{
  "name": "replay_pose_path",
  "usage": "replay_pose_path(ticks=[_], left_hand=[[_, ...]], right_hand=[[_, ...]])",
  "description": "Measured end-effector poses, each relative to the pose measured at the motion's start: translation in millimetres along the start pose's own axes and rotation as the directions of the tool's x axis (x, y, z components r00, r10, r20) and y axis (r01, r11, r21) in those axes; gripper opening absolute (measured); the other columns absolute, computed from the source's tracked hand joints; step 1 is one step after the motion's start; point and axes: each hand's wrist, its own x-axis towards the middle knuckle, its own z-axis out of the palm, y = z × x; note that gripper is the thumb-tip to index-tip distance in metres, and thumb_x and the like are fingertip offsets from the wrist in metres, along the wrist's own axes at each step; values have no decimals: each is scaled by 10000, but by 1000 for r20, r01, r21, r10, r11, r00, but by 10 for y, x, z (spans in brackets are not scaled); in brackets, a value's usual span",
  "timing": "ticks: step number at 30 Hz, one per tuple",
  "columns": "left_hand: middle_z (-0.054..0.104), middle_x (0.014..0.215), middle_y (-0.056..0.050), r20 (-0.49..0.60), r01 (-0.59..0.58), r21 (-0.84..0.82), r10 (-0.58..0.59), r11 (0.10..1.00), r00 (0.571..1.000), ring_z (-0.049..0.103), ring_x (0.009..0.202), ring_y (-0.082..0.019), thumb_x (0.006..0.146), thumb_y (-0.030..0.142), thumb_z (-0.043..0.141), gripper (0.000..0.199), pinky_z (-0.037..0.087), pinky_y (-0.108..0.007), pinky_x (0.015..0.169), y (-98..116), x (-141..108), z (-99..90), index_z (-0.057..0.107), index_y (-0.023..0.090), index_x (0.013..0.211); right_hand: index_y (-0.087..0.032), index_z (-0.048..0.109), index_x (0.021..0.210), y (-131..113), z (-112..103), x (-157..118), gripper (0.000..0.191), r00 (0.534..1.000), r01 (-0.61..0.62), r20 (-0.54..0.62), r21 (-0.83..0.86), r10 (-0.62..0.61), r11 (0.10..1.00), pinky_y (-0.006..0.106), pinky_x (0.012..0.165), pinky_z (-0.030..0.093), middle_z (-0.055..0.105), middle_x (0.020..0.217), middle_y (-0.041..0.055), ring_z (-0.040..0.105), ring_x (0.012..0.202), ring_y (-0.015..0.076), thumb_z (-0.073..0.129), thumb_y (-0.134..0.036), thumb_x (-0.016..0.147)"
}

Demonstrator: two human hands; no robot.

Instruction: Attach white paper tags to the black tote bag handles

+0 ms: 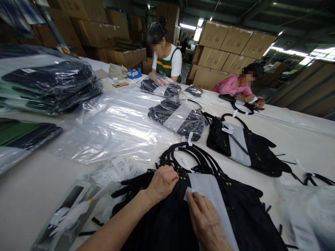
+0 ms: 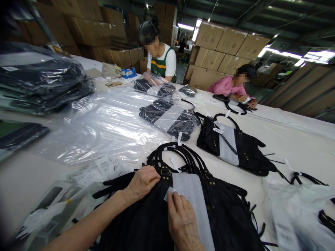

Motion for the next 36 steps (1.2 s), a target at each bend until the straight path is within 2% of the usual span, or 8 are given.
replay_pose_path(ticks=[4,9,16,19,22,26,32,36], left_hand=[[575,669,-5,-22,-15,-93,13,996,1000,522,682,-129,749,91,538,139,401,-239,663,35,13,41,612,162,655],[574,691,1,15,104,-343,-105,934,994,528,687,-121,702,43,533,149,394,-227,663,86,61,100,602,156,634],[608,640,31,109,219,-454,-190,864,976,556,619,-105,701,91,556,110,408,-197,610,140,79,201,618,165,650],[606,629,31,144,244,-486,-198,840,970,556,619,-101,692,85,573,111,406,-185,601,166,71,226,640,159,644],[595,650,22,174,251,-495,-188,832,967,552,647,-106,693,84,576,130,403,-190,618,170,55,253,675,167,675],[572,658,23,209,272,-448,-196,852,958,545,655,-112,720,122,564,152,396,-203,621,168,39,300,696,195,731],[559,677,23,197,273,-387,-210,881,958,541,669,-114,752,140,539,163,385,-212,626,176,6,368,688,200,731],[557,687,22,179,270,-403,-214,875,960,538,668,-110,759,142,527,167,381,-211,624,171,-15,397,668,191,685]], right_hand=[[-118,534,1112,55,4,-7,285,999,-33,9,117,32,993,316,657,497,608,954,125,566,801,209,416,-196,865],[-163,588,941,133,-10,155,266,994,-92,83,210,76,973,249,618,494,605,819,70,577,714,156,327,-154,893],[-147,562,777,136,100,254,291,996,79,28,201,-86,976,277,526,476,565,682,68,532,607,175,291,-64,841],[-159,544,792,168,160,252,241,1000,-23,20,316,17,948,276,548,478,562,696,64,543,630,173,316,-100,842],[-188,526,782,218,192,252,184,954,-290,99,548,283,785,245,566,471,571,691,33,556,623,144,359,-198,858],[-198,542,749,229,194,275,198,818,-540,270,663,507,519,253,540,453,586,649,17,548,571,145,411,-324,827],[-190,566,713,122,203,356,226,677,-625,290,711,677,321,286,541,437,603,634,34,542,568,167,472,-394,738],[-185,546,701,47,215,411,247,562,-629,449,777,695,7,243,409,356,515,483,-28,439,412,116,507,-428,704]])
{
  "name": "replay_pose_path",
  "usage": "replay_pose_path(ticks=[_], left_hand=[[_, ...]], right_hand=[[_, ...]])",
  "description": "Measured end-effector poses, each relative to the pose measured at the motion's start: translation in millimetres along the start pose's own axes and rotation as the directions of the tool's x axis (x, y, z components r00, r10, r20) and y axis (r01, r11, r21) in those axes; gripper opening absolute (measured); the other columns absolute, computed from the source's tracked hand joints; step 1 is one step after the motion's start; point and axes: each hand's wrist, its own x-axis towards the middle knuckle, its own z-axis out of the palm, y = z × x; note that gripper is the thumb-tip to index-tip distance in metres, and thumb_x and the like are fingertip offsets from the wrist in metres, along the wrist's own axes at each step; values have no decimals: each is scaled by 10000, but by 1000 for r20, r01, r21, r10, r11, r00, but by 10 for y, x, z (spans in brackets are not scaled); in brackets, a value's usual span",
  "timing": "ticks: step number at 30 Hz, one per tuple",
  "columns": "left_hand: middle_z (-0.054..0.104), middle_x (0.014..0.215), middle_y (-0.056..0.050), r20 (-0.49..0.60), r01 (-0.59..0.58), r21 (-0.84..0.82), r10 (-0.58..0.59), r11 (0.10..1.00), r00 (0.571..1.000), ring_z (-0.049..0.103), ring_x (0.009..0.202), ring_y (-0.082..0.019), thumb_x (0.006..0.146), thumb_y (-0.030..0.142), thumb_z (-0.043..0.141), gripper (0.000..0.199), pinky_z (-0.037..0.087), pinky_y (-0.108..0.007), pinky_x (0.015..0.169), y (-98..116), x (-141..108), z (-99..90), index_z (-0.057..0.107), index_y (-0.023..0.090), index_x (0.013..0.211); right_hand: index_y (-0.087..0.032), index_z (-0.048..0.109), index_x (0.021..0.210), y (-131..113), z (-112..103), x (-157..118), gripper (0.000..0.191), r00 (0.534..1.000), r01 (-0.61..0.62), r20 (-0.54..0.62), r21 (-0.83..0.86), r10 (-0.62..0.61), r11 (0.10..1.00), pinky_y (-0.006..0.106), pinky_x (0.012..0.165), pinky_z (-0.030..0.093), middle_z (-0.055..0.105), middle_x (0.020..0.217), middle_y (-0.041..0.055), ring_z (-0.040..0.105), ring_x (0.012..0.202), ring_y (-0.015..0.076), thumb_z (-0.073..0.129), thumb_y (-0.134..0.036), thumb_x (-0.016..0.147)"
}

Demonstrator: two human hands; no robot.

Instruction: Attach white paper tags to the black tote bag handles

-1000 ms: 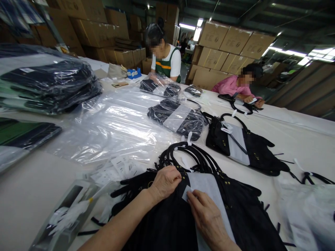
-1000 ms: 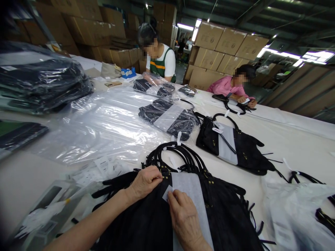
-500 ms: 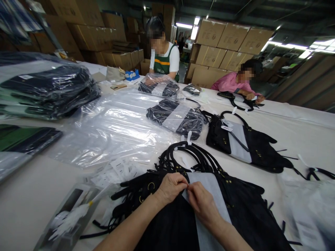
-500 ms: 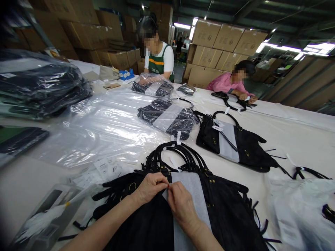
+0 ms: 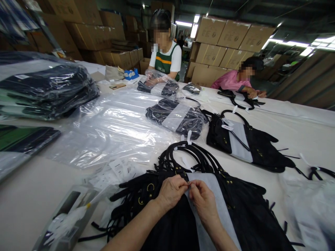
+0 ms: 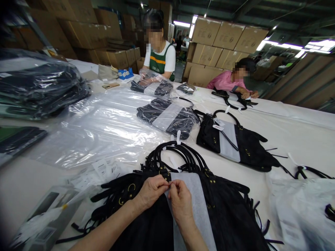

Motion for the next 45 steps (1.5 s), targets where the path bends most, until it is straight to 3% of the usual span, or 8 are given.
replay_pose_path(ticks=[5,14,21,25,30,37,40,45], left_hand=[[539,663,21,-58,20,-77,-25,997,998,527,648,-106,755,138,507,196,372,-211,607,32,-32,17,650,183,630],[492,612,28,-155,100,-192,-131,976,979,491,607,-100,728,158,496,215,338,-217,577,87,-22,75,606,175,544],[477,580,25,-132,66,-222,-97,973,986,474,581,-97,722,177,490,248,345,-214,571,50,-41,58,581,168,491],[532,608,19,-107,62,-268,-94,961,990,500,589,-99,712,213,523,190,375,-209,578,5,-45,-9,643,171,570],[541,549,40,-106,175,-503,-262,847,959,431,420,-75,670,233,580,167,350,-201,444,-3,-59,-42,657,146,790],[586,723,-14,-208,-48,-102,26,994,978,553,696,-124,796,191,455,212,427,-219,646,17,-122,11,662,183,755],[552,709,-18,-186,-102,69,113,992,976,534,670,-123,821,171,413,248,419,-219,610,-9,-134,37,653,178,758],[539,703,-11,-180,-129,128,151,983,972,525,663,-115,838,172,398,257,418,-210,602,-44,-134,51,640,183,750]], right_hand=[[-170,534,682,-22,89,-40,250,998,-50,-29,213,57,976,217,422,352,519,512,-39,434,420,84,556,-419,693],[-159,575,736,-39,135,-73,306,997,-22,-69,133,32,991,223,390,343,488,480,-48,414,405,92,552,-459,680],[-159,568,698,-24,172,-68,315,992,-92,-75,144,103,985,211,364,318,489,455,-49,400,380,85,593,-466,637],[-169,563,690,-28,164,-79,317,997,-24,-66,93,30,995,214,365,319,490,471,-48,392,380,82,569,-485,675],[-172,563,683,-12,124,-84,328,998,-45,-43,179,54,983,216,387,340,513,471,-41,413,391,85,583,-499,687],[-152,584,665,16,79,-45,331,986,-164,32,418,165,894,192,424,342,546,482,-34,438,418,66,682,-466,621],[-146,590,650,21,64,-33,331,984,-179,62,435,169,882,192,438,357,564,492,-25,460,428,68,703,-453,603],[-144,598,647,17,73,-10,350,982,-186,58,428,179,884,202,443,376,576,493,-19,476,427,76,713,-467,578]])
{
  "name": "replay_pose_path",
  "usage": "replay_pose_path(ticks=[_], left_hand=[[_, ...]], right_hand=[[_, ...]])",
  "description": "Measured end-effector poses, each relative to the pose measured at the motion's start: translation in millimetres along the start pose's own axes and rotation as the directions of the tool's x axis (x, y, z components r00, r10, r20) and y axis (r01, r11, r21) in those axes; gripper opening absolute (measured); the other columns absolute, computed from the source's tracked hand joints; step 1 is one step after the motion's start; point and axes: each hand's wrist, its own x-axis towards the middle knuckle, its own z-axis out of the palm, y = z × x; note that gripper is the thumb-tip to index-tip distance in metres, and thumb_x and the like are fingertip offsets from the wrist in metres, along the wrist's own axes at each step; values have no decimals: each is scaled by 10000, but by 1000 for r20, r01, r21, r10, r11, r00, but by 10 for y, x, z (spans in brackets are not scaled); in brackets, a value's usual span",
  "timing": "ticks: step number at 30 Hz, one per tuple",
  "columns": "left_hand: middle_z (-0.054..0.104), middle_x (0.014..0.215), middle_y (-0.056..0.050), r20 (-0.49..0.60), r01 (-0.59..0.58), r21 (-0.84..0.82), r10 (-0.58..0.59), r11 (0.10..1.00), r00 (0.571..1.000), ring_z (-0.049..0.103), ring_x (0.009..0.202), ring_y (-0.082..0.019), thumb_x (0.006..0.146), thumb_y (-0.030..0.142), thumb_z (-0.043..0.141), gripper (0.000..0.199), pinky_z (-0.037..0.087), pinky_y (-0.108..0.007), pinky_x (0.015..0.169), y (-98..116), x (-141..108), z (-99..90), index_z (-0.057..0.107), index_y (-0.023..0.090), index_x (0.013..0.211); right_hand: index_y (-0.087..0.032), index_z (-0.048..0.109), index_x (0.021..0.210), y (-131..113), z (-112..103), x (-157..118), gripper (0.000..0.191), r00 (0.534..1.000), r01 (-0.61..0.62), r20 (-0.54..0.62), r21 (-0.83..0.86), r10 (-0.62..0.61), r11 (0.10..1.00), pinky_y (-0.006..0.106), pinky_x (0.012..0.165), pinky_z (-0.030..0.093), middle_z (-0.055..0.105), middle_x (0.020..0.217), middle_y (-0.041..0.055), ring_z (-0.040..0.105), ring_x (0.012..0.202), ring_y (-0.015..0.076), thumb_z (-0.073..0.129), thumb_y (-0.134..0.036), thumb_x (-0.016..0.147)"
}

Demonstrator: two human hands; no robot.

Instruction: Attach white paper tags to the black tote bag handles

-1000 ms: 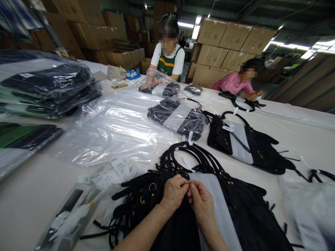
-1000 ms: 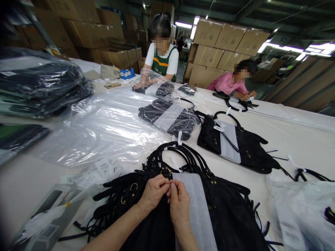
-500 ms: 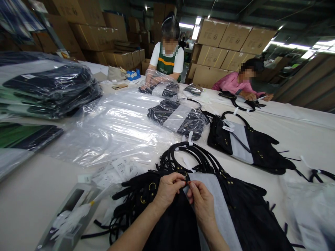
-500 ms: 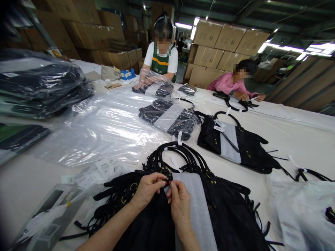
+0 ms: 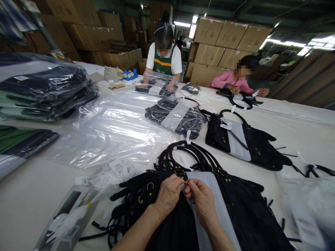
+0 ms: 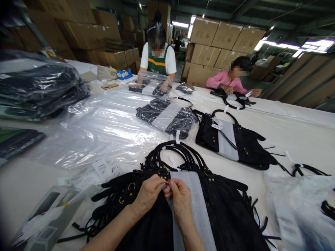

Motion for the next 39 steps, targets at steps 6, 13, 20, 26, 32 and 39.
replay_pose_path(ticks=[6,13,20,26,32,39], left_hand=[[536,706,-8,-14,15,-25,-15,1000,1000,520,660,-112,844,176,392,260,408,-214,605,-2,2,-3,623,178,725],[525,681,-1,-8,36,-43,-37,998,999,518,645,-110,843,188,394,264,400,-210,597,8,6,-16,612,179,695],[511,671,6,19,73,-29,-72,997,997,509,636,-106,837,171,401,257,384,-201,587,2,13,-1,578,177,651],[497,695,-3,70,0,-22,1,1000,998,498,642,-107,842,156,363,254,383,-204,603,-27,-6,-38,544,172,664],[505,688,-15,44,-43,54,41,998,998,484,616,-115,848,156,323,259,363,-223,579,-59,-25,-5,512,168,672],[498,658,-18,91,-34,12,33,999,995,468,605,-120,848,172,309,280,345,-231,570,-79,-20,18,483,167,630]], right_hand=[[-139,609,639,-19,8,1,326,1000,-3,7,-37,3,999,197,431,368,576,479,-16,476,411,75,720,-440,582],[-140,606,640,-36,-12,10,341,1000,1,21,-73,1,997,214,429,370,575,481,-9,477,415,87,710,-458,578],[-150,587,625,-46,23,-13,353,998,58,26,-193,-55,979,218,424,374,567,471,-18,473,395,87,672,-492,609],[-179,546,599,-27,82,-14,401,993,115,-1,-292,-121,949,227,406,387,552,456,-29,467,379,95,624,-573,610],[-170,553,595,-47,60,14,394,996,92,29,-322,-87,942,222,400,389,554,453,-22,476,373,94,614,-559,614],[-165,544,570,-80,74,51,356,997,63,69,-364,-41,929,215,394,396,555,436,-17,484,369,96,605,-513,611]])
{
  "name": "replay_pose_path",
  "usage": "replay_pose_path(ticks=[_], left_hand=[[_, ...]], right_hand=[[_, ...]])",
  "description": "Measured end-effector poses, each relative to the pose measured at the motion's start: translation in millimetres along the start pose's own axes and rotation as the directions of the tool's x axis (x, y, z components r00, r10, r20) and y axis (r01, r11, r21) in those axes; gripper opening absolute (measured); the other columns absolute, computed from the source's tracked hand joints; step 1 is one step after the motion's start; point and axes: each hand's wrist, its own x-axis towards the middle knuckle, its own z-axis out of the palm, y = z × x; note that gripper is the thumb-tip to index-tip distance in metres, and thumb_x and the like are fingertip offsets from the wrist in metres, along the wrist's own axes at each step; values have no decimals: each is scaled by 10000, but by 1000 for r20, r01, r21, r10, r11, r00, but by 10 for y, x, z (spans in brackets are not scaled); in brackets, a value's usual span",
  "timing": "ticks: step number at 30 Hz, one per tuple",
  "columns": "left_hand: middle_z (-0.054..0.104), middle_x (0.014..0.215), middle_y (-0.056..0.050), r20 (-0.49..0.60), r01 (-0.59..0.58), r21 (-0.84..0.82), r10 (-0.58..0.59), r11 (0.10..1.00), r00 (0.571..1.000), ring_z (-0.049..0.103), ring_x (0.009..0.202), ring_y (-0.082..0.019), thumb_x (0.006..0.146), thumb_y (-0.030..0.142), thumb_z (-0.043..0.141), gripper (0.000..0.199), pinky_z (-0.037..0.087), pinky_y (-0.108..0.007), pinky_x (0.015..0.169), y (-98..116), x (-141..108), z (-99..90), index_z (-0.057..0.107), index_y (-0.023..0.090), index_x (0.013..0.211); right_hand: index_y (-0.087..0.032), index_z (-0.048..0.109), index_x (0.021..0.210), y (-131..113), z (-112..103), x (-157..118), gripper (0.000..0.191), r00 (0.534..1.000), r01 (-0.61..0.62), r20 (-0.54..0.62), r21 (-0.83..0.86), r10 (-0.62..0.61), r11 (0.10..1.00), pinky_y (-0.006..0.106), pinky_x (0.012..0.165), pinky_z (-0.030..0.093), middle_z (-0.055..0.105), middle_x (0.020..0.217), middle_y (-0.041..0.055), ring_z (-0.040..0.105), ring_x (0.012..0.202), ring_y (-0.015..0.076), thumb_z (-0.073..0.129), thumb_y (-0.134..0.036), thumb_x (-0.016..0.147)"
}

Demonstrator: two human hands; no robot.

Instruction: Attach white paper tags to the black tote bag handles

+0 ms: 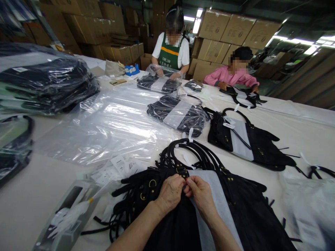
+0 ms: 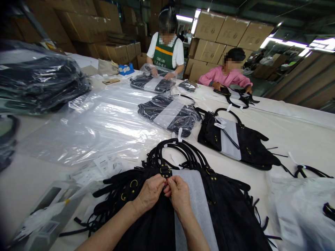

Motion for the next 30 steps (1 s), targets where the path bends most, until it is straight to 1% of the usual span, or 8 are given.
replay_pose_path(ticks=[11,14,16,18,20,22,27,30], left_hand=[[470,639,-18,-1,85,-109,-85,990,996,455,600,-127,808,200,309,267,343,-244,572,-39,-8,14,459,172,589],[506,673,-21,10,121,-170,-121,978,993,492,638,-133,798,206,329,247,370,-244,603,-20,15,-39,507,168,631],[532,694,-16,19,146,-231,-145,962,989,510,667,-134,788,210,353,228,388,-244,638,1,29,-80,542,171,666],[551,708,-10,23,173,-298,-175,939,984,517,689,-135,773,210,381,212,398,-247,678,20,39,-108,569,177,680],[559,708,-5,20,201,-349,-208,915,978,515,691,-136,754,206,405,198,403,-253,702,26,46,-121,587,181,679],[565,700,1,22,234,-389,-245,891,969,511,654,-129,730,197,431,176,410,-252,682,14,54,-129,603,178,699],[594,671,8,104,340,-510,-336,790,936,497,488,-85,668,164,480,197,419,-221,543,-28,88,-191,619,140,805],[630,740,-32,133,374,-575,-368,728,920,556,542,-91,646,141,497,254,447,-214,566,-12,104,-247,616,115,868]], right_hand=[[-193,510,578,99,74,4,294,996,92,8,-165,-92,982,257,414,433,539,442,-9,498,385,126,472,-453,712],[-169,586,727,81,-15,-113,280,979,198,8,-247,-202,949,322,522,485,622,625,55,568,527,174,455,-415,751],[-162,595,964,105,-120,-223,309,916,356,1,-464,-402,811,399,701,487,642,922,117,596,801,238,484,-374,769],[-177,521,1140,170,-222,-314,399,810,449,88,-730,-579,516,463,815,437,576,1131,132,519,1020,293,527,-341,776],[-162,488,1177,252,-287,-356,416,754,447,218,-861,-620,241,472,822,425,562,1159,140,488,1060,314,534,-317,794],[-113,490,1159,303,-307,-348,352,719,451,307,-888,-623,84,434,815,428,587,1099,155,511,1009,290,476,-246,834],[-111,536,1085,121,-312,-276,362,790,439,389,-899,-473,-6,377,809,396,613,950,114,528,873,237,397,-45,757],[-135,537,1084,-52,-354,-248,430,833,409,370,-912,-411,10,364,833,380,567,1098,127,502,989,249,421,-36,682]])
